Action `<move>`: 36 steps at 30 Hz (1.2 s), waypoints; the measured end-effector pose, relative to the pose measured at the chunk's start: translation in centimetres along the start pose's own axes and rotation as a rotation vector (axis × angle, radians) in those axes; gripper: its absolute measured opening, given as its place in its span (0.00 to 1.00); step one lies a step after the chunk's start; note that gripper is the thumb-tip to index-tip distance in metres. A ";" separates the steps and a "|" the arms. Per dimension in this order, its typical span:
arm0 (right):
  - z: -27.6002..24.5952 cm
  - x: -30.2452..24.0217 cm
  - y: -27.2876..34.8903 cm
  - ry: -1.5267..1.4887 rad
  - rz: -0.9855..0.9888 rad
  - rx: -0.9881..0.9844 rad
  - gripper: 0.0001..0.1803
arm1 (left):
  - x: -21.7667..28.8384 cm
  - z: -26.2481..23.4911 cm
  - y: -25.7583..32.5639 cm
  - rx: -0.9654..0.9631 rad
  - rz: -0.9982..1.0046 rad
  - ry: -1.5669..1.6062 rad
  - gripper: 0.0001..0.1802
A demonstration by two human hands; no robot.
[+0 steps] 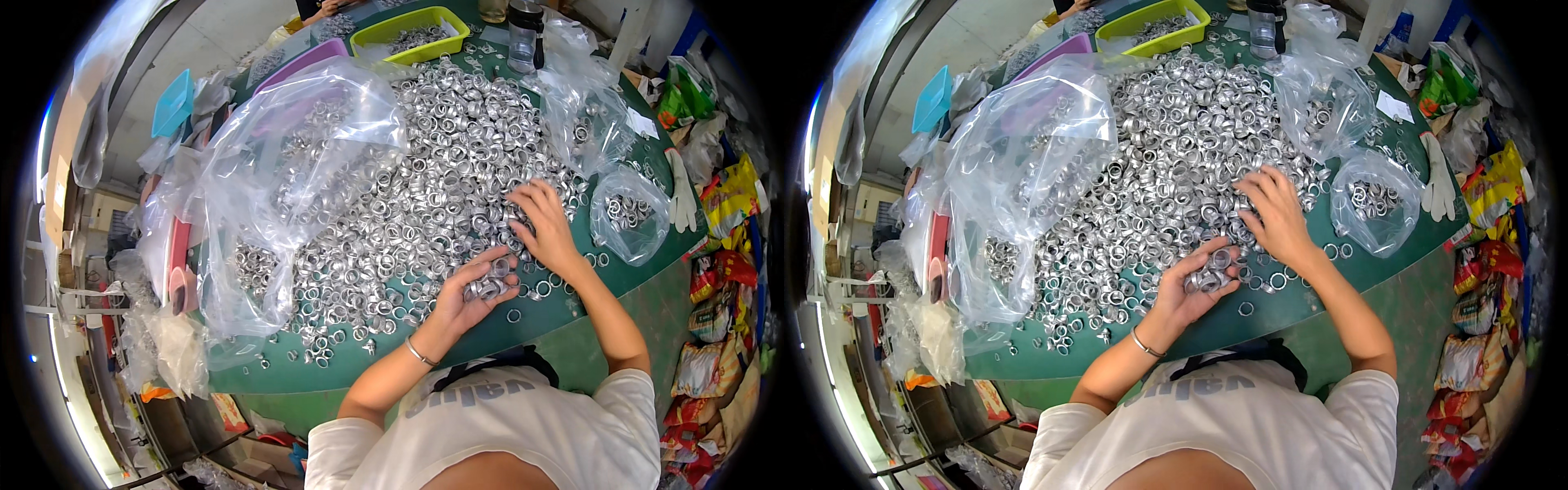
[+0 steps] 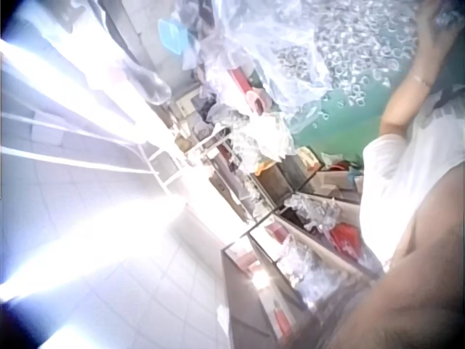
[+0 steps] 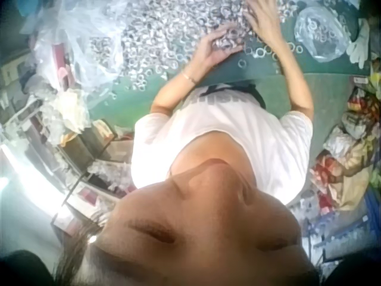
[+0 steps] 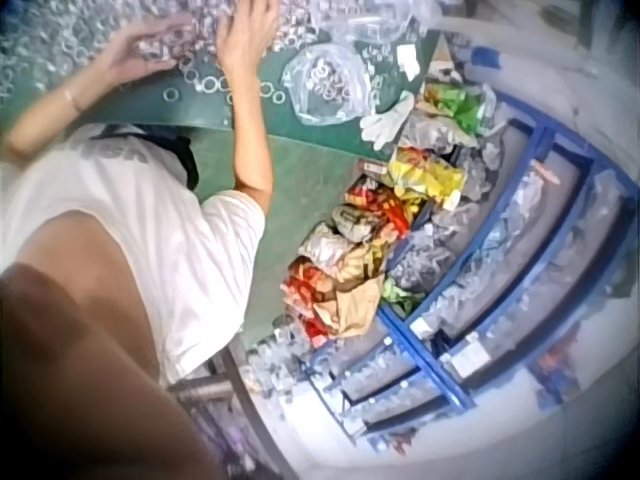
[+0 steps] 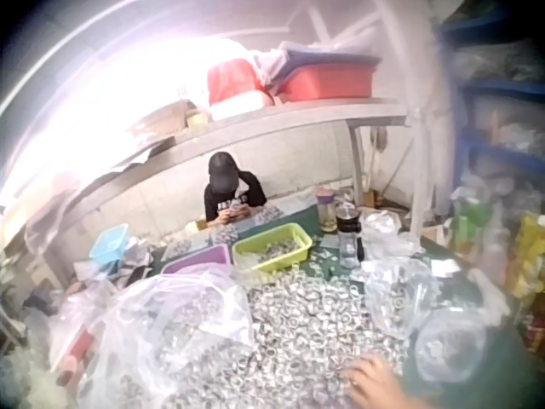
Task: The person sorts through a large pile of small metal rings on a table, picking them up one by one or in small groups and moving them into a plastic bag.
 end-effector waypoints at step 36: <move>2.3 -8.2 6.0 -1.246 0.706 0.339 0.23 | -1.7 -0.9 0.1 0.164 0.428 0.174 0.16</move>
Point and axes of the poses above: each hand's wrist, its own y-axis away from the middle knuckle, its own z-axis out of the palm, x = y × z, the point moved 6 cm from there along -y, towards the middle knuckle, and after that the axes turned 4 degrees about y, right-handed, at the moved point
